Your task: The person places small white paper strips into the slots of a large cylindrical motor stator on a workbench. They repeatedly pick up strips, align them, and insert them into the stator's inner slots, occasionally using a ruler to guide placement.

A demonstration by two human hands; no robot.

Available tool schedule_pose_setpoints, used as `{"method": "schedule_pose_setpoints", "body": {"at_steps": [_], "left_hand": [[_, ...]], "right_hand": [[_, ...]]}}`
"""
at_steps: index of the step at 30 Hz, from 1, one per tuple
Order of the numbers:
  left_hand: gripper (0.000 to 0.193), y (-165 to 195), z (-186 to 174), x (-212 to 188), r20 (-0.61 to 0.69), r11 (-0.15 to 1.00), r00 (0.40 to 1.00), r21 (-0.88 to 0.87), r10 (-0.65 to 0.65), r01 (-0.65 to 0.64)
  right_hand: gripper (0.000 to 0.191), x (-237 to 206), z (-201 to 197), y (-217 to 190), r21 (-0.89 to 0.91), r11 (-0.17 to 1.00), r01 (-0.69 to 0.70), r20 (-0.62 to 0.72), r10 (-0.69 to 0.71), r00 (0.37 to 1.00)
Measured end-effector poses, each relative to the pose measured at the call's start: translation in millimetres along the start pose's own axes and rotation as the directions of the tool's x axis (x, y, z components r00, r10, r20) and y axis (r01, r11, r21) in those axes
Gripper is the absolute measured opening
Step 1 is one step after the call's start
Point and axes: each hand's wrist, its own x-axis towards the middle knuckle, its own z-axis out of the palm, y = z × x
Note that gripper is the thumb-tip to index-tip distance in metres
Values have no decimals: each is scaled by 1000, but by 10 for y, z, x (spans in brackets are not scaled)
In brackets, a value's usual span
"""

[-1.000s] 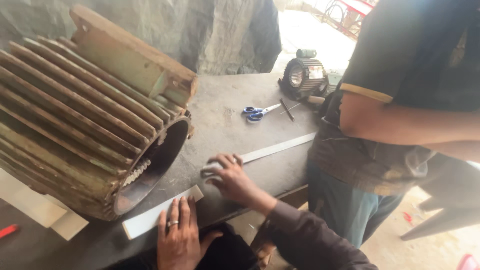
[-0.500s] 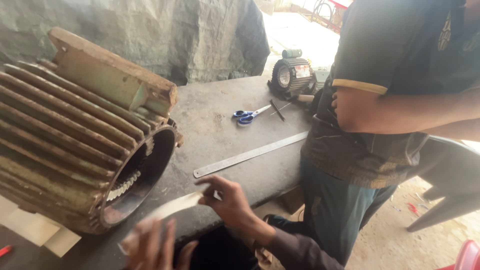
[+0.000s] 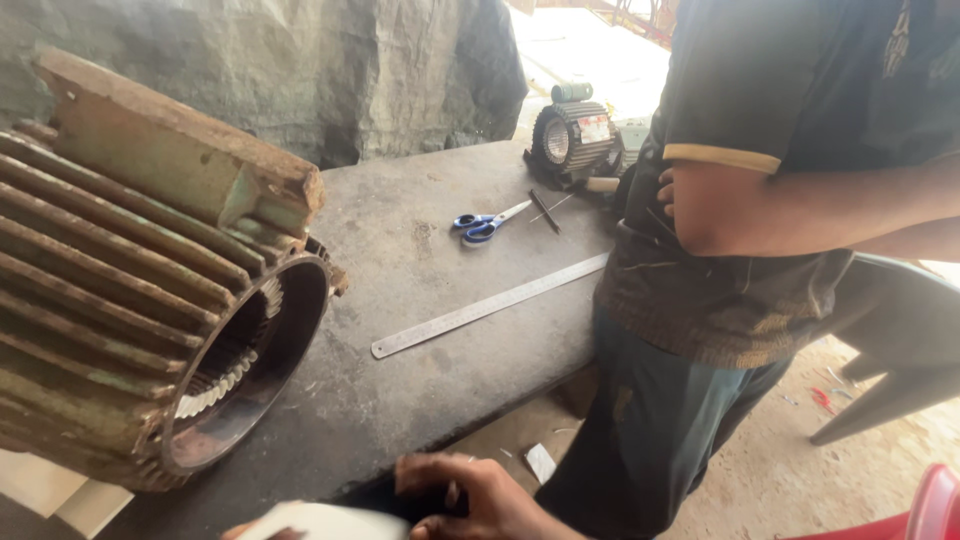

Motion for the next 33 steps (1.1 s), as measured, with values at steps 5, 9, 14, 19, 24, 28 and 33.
{"method": "schedule_pose_setpoints", "body": {"at_steps": [5,9,14,19,24,28,33], "left_hand": [[44,161,255,111,91,991,989,-68,120,-114],[35,171,389,172,127,918,969,-315,-211,241],[37,83,373,124,213,998,975,-45,61,-52],[33,42,364,-145,-71,837,865,301,498,-457],[27,208,337,-187,41,867,888,198,459,-457],[25,510,521,-376,-420,893,794,302,440,-335],[25,609,322,-445,-204,659,670,519,714,-545]], "right_hand": [[31,54,29,-61,-255,958,131,-253,-197,947],[12,72,176,44,-276,936,217,-325,-303,896],[13,87,184,80,-322,888,327,-332,-430,840],[8,93,248,6,-334,900,279,-365,-396,843],[18,110,376,24,-307,916,259,-461,-381,801],[16,123,395,91,-313,890,330,-485,-449,750],[18,133,449,141,-252,901,352,-543,-433,720]]}}
